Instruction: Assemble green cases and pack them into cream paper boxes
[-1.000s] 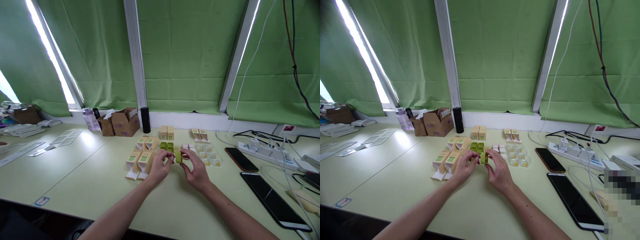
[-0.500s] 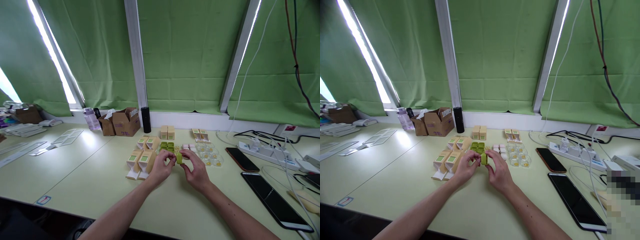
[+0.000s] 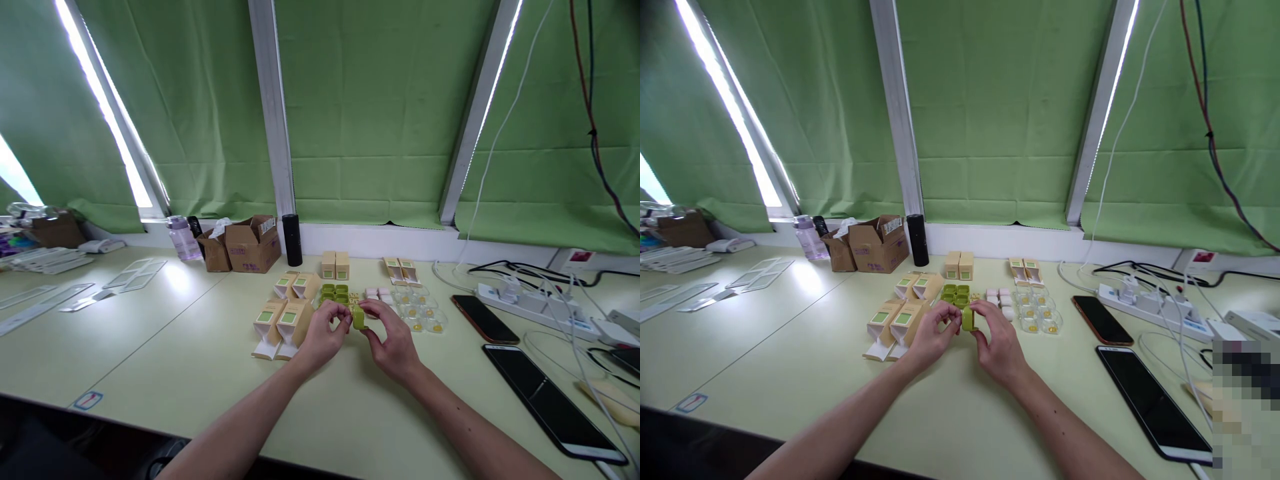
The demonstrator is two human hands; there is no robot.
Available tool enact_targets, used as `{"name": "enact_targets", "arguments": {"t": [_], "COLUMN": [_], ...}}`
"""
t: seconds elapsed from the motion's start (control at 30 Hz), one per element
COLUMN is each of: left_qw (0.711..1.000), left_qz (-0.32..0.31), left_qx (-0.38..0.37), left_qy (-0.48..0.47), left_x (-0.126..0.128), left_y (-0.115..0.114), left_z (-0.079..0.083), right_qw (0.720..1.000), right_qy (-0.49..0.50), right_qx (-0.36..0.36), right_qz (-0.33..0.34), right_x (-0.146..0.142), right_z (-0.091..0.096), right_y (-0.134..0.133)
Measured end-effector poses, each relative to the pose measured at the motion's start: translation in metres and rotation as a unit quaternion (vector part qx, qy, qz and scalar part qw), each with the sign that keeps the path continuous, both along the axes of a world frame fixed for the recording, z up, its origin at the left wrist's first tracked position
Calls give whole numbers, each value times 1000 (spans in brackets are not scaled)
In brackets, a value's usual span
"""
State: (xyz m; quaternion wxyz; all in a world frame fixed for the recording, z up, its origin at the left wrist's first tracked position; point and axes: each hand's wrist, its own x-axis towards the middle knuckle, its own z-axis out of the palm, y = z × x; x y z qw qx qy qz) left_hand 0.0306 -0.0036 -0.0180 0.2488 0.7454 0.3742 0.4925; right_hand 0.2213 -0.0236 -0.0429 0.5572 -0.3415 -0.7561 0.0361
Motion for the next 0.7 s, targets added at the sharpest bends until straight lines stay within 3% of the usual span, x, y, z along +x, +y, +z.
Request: {"name": "enact_targets", "arguments": {"t": [0.7], "left_qw": [1000], "left_qz": [4], "left_qx": [-12], "left_qy": [-13], "left_x": [0], "left_y": [-2], "left_z": [2], "right_qw": [1000], "right_qy": [5], "right_qx": [-9], "right_qz": [3], "right_x": [1], "right_z": [1], "right_y": [1]}}
